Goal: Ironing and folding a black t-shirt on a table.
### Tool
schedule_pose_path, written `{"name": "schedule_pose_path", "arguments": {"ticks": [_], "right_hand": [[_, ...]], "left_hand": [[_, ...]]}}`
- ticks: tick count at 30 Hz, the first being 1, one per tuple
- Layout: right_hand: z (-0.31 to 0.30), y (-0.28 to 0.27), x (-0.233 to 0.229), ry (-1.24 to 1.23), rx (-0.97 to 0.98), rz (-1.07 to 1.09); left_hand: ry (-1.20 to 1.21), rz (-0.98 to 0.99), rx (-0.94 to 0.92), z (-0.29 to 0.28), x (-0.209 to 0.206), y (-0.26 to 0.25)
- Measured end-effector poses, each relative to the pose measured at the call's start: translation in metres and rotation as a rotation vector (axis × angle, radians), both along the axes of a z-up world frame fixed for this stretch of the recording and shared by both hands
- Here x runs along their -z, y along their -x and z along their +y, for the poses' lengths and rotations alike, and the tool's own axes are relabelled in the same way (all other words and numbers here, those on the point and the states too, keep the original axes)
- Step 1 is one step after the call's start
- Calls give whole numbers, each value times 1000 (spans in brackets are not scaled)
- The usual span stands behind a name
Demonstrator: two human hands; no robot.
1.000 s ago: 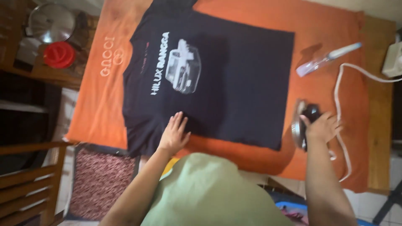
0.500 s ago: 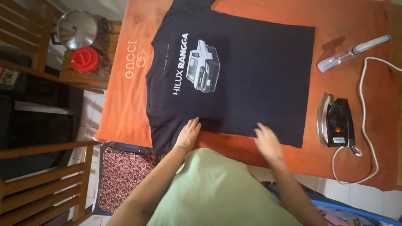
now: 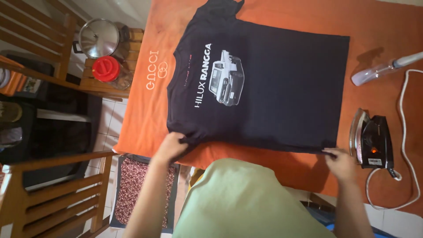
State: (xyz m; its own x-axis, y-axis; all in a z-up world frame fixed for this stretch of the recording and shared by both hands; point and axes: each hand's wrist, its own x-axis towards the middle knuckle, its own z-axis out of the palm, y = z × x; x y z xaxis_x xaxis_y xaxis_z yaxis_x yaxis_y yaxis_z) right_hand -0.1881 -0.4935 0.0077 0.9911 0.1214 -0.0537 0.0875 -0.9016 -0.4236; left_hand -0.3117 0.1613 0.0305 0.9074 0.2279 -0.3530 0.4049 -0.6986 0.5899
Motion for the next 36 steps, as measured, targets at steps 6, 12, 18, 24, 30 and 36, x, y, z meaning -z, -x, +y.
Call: {"name": "schedule_pose_path", "arguments": {"ticks": [6, 12, 18, 24, 30, 36], "right_hand": [[-11, -64, -30, -198, 419, 410], [17, -133, -44, -588, 578, 289], [0, -159, 22, -350, 584, 240], [1, -139, 29, -341, 642, 220], [-5, -117, 27, -305, 653, 242], [6, -107, 9, -138, 672, 325]], "left_hand": [[523, 204, 53, 76, -17, -81], [307, -134, 187, 75, -45, -211], [-2, -558, -311, 47, -12, -233], [-356, 274, -182, 45, 7, -172], [-234, 118, -191, 97, 61, -142], [240, -17, -401, 114, 75, -129]]}}
